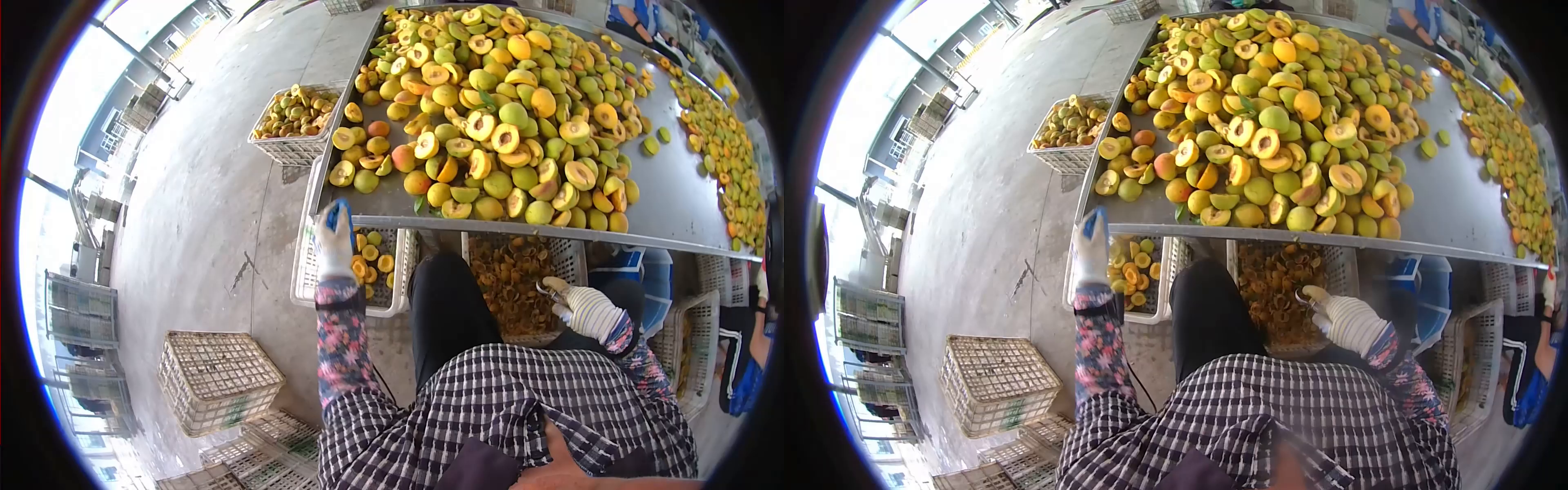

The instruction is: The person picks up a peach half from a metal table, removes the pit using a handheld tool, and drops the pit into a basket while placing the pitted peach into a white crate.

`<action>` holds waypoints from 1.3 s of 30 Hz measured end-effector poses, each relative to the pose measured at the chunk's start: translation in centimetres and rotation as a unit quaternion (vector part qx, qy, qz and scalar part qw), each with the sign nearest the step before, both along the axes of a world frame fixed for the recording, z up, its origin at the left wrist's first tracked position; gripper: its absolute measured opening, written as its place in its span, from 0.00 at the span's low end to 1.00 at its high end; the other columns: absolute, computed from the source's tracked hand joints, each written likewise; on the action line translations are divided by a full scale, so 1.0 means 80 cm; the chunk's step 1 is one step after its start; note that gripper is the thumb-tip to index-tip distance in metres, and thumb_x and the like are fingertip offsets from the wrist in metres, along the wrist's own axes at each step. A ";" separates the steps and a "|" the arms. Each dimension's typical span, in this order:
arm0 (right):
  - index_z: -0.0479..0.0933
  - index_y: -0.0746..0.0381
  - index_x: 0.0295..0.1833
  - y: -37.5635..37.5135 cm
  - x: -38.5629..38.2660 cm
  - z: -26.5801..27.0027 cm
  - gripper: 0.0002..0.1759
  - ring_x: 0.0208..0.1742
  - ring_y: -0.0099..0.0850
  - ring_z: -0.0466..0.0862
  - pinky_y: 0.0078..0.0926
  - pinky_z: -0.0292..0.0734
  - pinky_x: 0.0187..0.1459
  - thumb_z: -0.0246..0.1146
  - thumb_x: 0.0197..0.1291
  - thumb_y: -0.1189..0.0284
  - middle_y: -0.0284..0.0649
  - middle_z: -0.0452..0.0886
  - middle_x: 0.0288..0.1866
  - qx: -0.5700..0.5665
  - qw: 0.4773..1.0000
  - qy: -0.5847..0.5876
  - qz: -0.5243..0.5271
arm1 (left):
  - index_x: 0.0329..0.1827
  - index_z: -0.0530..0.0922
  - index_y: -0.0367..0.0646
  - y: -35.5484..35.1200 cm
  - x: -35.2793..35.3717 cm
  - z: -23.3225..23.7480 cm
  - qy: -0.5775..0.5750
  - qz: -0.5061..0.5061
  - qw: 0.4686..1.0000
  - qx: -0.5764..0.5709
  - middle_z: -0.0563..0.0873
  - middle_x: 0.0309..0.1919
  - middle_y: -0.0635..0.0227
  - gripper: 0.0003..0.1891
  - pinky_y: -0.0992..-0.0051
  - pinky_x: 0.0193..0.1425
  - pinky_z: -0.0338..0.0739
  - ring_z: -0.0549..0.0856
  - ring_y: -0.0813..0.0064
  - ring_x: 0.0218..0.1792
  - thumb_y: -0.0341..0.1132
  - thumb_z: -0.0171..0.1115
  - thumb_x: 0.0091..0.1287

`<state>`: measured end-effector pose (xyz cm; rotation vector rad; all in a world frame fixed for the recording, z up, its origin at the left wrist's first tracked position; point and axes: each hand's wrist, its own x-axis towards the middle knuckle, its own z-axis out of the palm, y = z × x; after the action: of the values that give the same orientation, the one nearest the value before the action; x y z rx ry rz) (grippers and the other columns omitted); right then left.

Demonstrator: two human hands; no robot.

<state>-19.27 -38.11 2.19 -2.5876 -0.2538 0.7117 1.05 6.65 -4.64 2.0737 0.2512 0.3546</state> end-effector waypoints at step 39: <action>0.62 0.61 0.71 0.009 0.020 -0.038 0.28 0.42 0.55 0.84 0.44 0.80 0.43 0.57 0.68 0.66 0.57 0.83 0.41 0.168 0.977 -0.113 -0.065 | 0.61 0.73 0.43 -0.251 0.164 0.034 0.072 -0.334 0.916 -0.212 0.82 0.45 0.65 0.24 0.70 0.51 0.83 0.85 0.69 0.41 0.31 0.69 0.63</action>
<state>-17.71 -37.43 -0.83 -2.3307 -0.2480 0.2962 14.20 -13.41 -1.91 1.6292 -0.2793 -0.2544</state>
